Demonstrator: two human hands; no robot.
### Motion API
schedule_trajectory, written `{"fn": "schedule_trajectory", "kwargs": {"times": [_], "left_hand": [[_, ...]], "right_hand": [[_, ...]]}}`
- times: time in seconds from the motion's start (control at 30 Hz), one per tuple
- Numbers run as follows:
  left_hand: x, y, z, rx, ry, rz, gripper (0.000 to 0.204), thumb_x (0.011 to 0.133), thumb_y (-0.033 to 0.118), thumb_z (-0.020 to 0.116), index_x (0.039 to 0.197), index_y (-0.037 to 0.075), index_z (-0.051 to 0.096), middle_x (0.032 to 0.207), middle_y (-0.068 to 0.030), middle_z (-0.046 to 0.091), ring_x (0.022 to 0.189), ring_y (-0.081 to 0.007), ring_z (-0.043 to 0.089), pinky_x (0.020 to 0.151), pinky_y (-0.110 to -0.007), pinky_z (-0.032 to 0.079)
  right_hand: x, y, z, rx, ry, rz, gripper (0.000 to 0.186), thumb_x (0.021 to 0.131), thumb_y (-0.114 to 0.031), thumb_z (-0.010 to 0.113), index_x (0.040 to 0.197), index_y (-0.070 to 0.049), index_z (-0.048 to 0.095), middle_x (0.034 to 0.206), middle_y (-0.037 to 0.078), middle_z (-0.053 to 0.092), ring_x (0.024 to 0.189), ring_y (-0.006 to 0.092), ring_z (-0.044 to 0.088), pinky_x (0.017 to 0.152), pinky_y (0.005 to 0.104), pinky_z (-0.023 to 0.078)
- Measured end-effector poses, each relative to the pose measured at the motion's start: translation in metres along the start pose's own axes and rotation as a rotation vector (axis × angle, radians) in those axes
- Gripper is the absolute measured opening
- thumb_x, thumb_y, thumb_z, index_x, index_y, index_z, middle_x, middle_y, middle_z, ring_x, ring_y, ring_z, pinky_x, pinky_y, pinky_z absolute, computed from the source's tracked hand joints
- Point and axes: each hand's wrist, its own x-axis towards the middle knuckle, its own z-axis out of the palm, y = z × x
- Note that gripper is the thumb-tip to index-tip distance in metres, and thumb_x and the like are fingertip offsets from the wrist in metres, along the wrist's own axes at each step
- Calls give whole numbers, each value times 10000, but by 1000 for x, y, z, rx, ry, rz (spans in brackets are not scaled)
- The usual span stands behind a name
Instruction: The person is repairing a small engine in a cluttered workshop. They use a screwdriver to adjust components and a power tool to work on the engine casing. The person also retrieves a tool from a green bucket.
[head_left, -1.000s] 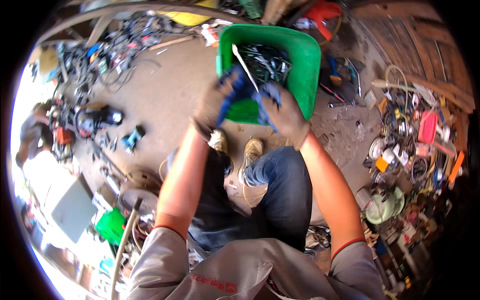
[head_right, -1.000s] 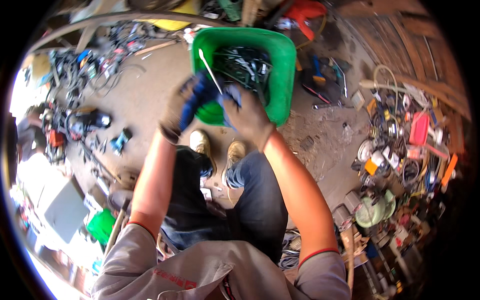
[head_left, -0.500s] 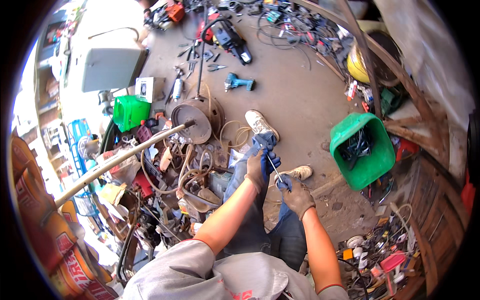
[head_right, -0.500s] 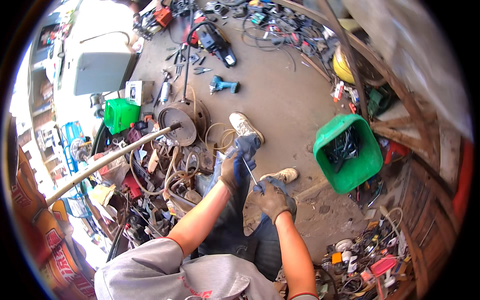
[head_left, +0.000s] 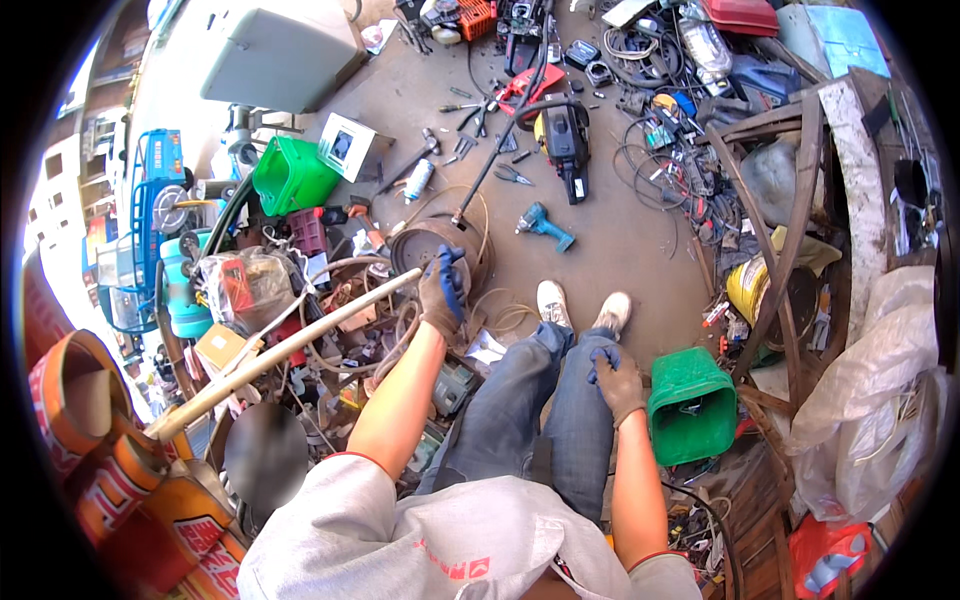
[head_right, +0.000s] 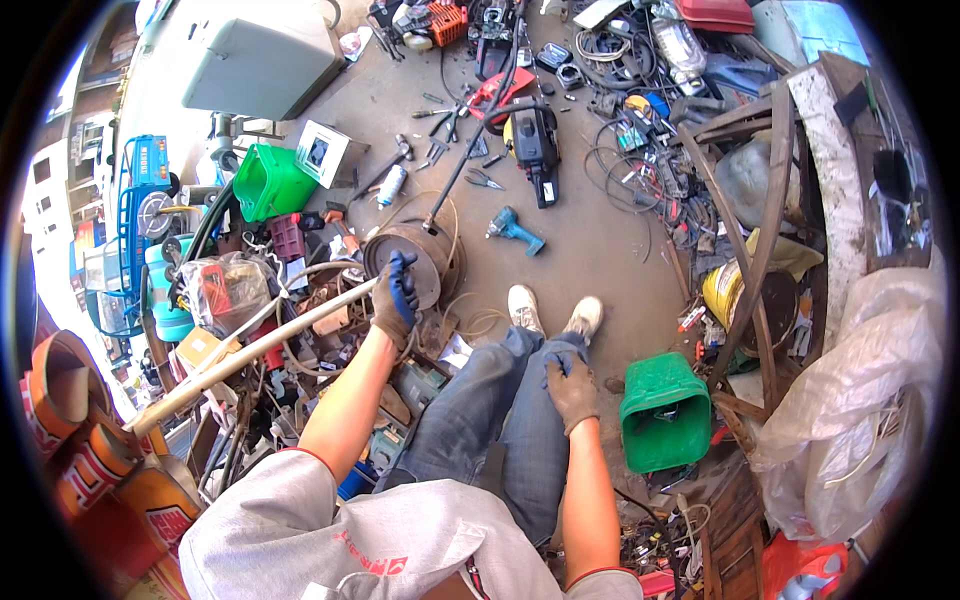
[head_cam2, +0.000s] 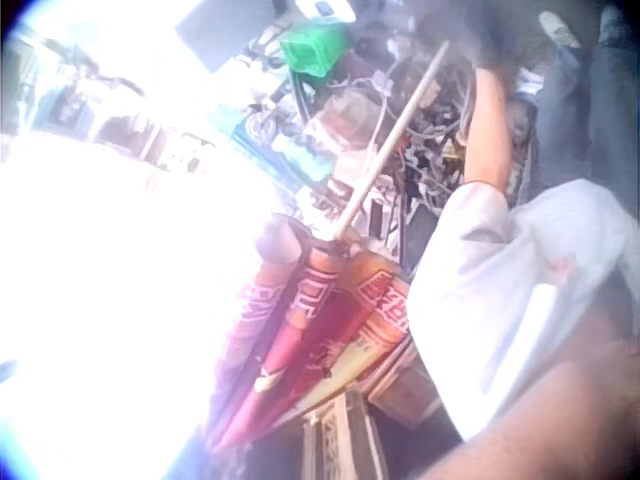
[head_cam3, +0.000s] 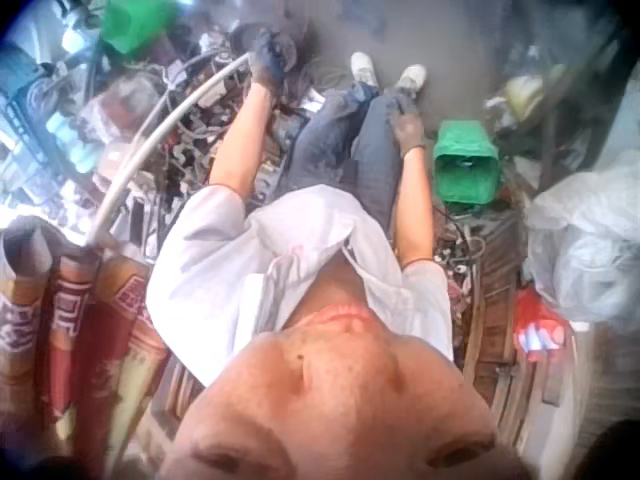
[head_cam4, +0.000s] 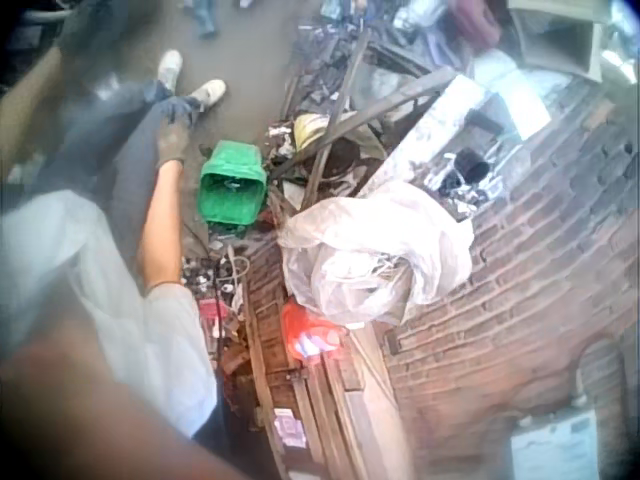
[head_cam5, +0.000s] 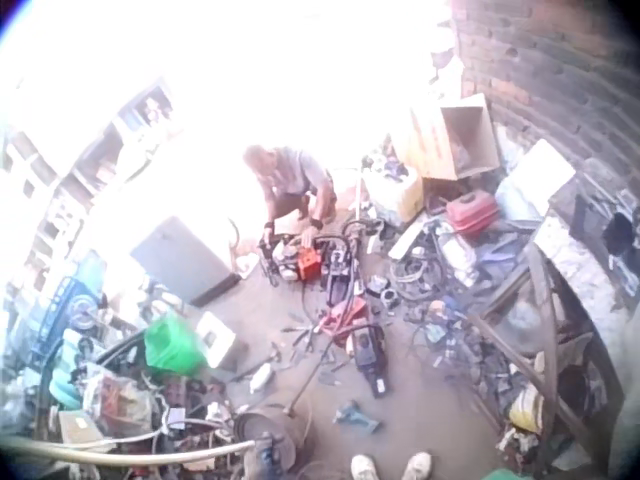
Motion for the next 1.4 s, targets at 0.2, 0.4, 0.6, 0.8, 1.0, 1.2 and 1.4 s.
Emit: {"fn": "schedule_trajectory", "kwargs": {"times": [0.2,0.4,0.6,0.8,1.0,1.2,1.4], "left_hand": [[39,77,-84,448,274,252,227,1007,268,561,983,97,708,686,7,554,604,-115,496,584,-297,424],[11,93,-149,978,404,-58,392,951,360,644,1081,-7,691,952,-122,724,846,-245,678,754,-372,516],[-33,148,-104,1001,553,-335,383,954,289,650,1228,21,650,905,-169,696,693,-258,691,529,-420,496],[82,205,-136,1275,286,-443,282,915,257,637,1072,48,742,995,-163,749,885,-299,725,755,-416,553],[325,335,-246,1400,-76,-175,408,850,237,705,1213,49,713,1132,-181,733,1052,-330,699,911,-403,524],[561,637,-318,854,-22,-93,246,919,64,608,1116,-38,713,937,-100,739,799,-190,670,714,-299,518],[675,826,-265,1321,-48,142,297,916,175,640,1164,36,727,993,-122,753,903,-227,696,820,-344,524]], "right_hand": [[86,-136,-49,52,27,-58,342,897,-330,651,1050,-26,690,870,166,726,830,302,716,780,432,538],[175,-287,-85,15,14,-302,314,913,-292,658,1075,-25,691,822,124,717,721,219,705,700,370,545],[216,-391,-99,361,13,-267,239,966,-203,645,1046,18,688,801,59,697,665,108,650,618,268,524],[289,-473,-85,354,26,-266,243,976,-218,649,1090,-5,678,805,64,694,661,131,649,628,274,533],[342,-497,-13,667,485,-188,277,993,-275,640,1125,-33,663,837,81,701,689,156,663,663,297,555],[271,-504,156,757,962,171,241,987,-260,616,1115,-58,642,761,66,669,625,167,646,614,318,560],[230,-598,235,860,1101,209,301,981,-269,638,1172,-36,634,830,74,672,693,167,650,665,308,557]]}}
